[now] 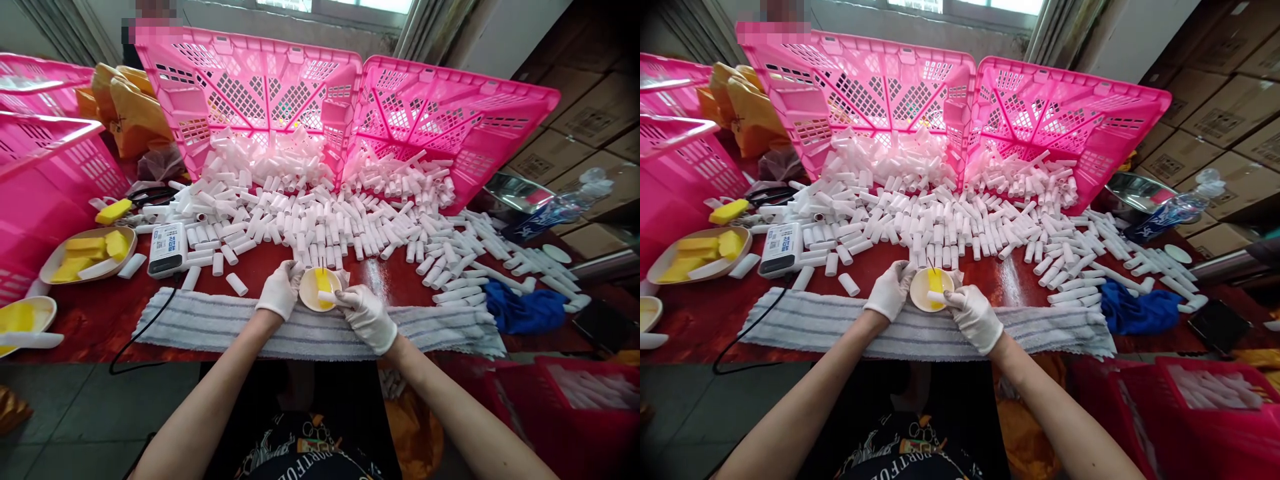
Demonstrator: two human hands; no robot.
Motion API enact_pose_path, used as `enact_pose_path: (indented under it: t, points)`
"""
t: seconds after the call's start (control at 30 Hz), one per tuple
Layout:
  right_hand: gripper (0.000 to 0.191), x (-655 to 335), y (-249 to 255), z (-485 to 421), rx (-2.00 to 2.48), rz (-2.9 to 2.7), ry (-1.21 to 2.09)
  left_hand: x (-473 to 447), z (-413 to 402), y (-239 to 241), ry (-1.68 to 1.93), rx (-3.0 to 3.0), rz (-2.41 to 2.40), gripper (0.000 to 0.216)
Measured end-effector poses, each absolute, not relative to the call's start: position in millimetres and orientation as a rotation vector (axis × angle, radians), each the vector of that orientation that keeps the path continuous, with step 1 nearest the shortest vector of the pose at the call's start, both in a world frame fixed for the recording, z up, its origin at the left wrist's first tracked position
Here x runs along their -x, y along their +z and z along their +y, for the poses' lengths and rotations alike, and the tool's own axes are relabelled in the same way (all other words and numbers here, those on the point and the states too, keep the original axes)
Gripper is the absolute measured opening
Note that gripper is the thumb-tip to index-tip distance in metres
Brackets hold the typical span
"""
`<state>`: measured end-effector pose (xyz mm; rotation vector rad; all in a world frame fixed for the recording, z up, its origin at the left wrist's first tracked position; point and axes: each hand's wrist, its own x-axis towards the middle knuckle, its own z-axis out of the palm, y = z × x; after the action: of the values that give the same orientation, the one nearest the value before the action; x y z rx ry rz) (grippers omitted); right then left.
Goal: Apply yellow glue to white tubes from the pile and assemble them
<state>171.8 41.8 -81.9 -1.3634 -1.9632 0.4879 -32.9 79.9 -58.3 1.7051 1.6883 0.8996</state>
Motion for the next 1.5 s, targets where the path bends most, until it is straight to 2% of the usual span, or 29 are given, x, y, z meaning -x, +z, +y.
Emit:
enact_pose_path:
  t: [0.1, 0.17, 0.3, 0.47, 0.67, 0.77, 0.87, 1.03, 1.27, 1.5]
  points:
    - [0.035, -173.3, -88.7, 39.2, 1.416, -1.824, 0.588, 32.8, 79.8, -58.9, 0.916, -1.704, 1.699, 0.034]
    - [0.032, -173.1, -92.0, 37.7, 1.438, -1.791, 0.606, 32.6, 79.5, -58.9, 0.923, -1.703, 1.697, 0.034]
    - [0.022, -173.8, -92.7, 35.1, 1.346, -1.890, 0.440, 32.7, 79.4, -58.8, 0.898, -1.706, 1.711, 0.034]
    - [0.034, -174.2, -91.6, 34.4, 1.337, -1.964, 0.415, 32.7, 79.4, -60.7, 0.913, -1.697, 1.698, 0.034]
    - [0.022, -167.3, -78.9, 32.0, 1.352, -2.028, 0.393, 33.4, 81.4, -66.1, 0.950, -1.693, 1.673, 0.036]
    - [0.020, -164.6, -70.4, 26.1, 1.336, -1.988, 0.450, 36.1, 84.4, -69.2, 0.980, -1.633, 1.640, 0.035]
    - [0.020, -166.8, -63.4, 18.1, 1.336, -1.746, 0.644, 39.5, 79.9, -65.0, 1.086, -1.525, 1.564, 0.034]
    - [0.036, -176.2, -41.9, 10.0, 1.404, -1.350, 0.991, 34.0, 45.5, -40.5, 1.119, -1.607, 1.310, 0.035]
    - [0.040, -177.4, -17.0, 6.1, 1.507, -1.377, 0.942, 17.6, 16.2, -28.5, 0.899, -1.654, 1.245, 0.032]
    - [0.035, -172.7, -9.6, 11.7, 1.672, -1.326, 0.973, 15.3, 11.7, -30.9, 0.839, -1.605, 1.193, 0.034]
